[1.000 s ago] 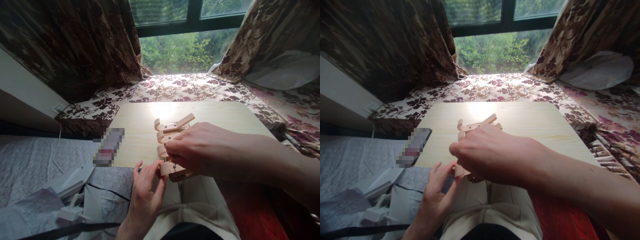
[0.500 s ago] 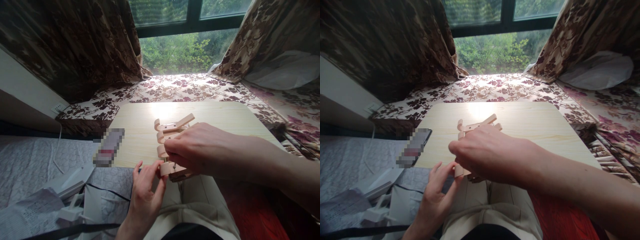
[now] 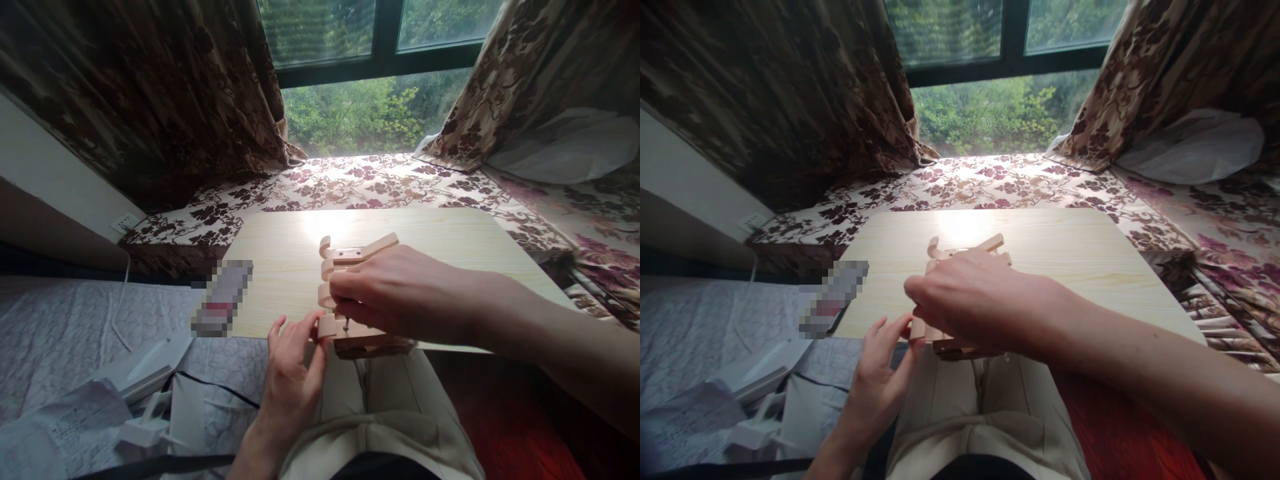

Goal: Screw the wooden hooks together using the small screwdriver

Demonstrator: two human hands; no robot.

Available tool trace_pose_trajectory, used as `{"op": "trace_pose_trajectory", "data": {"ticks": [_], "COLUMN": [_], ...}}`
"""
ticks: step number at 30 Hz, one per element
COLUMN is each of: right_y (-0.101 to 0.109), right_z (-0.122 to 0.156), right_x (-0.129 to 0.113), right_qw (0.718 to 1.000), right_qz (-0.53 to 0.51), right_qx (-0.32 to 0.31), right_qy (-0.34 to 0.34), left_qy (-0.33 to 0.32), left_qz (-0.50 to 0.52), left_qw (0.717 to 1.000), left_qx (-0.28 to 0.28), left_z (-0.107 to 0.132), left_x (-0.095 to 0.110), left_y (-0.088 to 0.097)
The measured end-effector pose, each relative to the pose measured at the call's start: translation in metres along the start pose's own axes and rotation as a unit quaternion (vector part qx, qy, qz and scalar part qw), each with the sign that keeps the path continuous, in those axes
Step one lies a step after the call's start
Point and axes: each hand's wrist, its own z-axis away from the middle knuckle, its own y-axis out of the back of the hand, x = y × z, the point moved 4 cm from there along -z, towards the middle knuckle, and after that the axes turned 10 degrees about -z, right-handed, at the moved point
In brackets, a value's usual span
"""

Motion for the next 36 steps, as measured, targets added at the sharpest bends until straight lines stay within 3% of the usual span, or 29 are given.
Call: {"op": "trace_pose_trajectory", "data": {"ticks": [7,14,18,22,30,36], "right_y": [0.0,-0.009,-0.009,-0.011,-0.012,-0.009], "right_z": [-0.002,0.002,0.01,0.013,0.008,0.011], "right_x": [-0.007,-0.004,-0.012,-0.021,-0.02,-0.02], "right_qw": [0.999,0.992,0.989,0.988,0.976,0.982], "right_qz": [-0.022,-0.009,-0.033,-0.044,-0.019,-0.045], "right_qx": [0.022,0.111,0.122,0.13,0.192,0.168], "right_qy": [-0.011,-0.067,-0.071,-0.068,-0.104,-0.073], "left_qy": [0.011,0.068,0.147,0.163,0.182,0.177], "left_qz": [-0.007,0.065,0.209,0.281,0.379,0.406], "left_qw": [1.0,0.995,0.967,0.944,0.906,0.895], "left_qx": [0.025,0.031,-0.021,-0.055,-0.045,-0.053], "left_z": [-0.002,0.002,-0.003,-0.009,-0.007,-0.008], "left_x": [-0.005,-0.007,-0.007,-0.005,-0.009,-0.011], "left_y": [-0.007,-0.013,-0.018,-0.026,-0.041,-0.042]}}
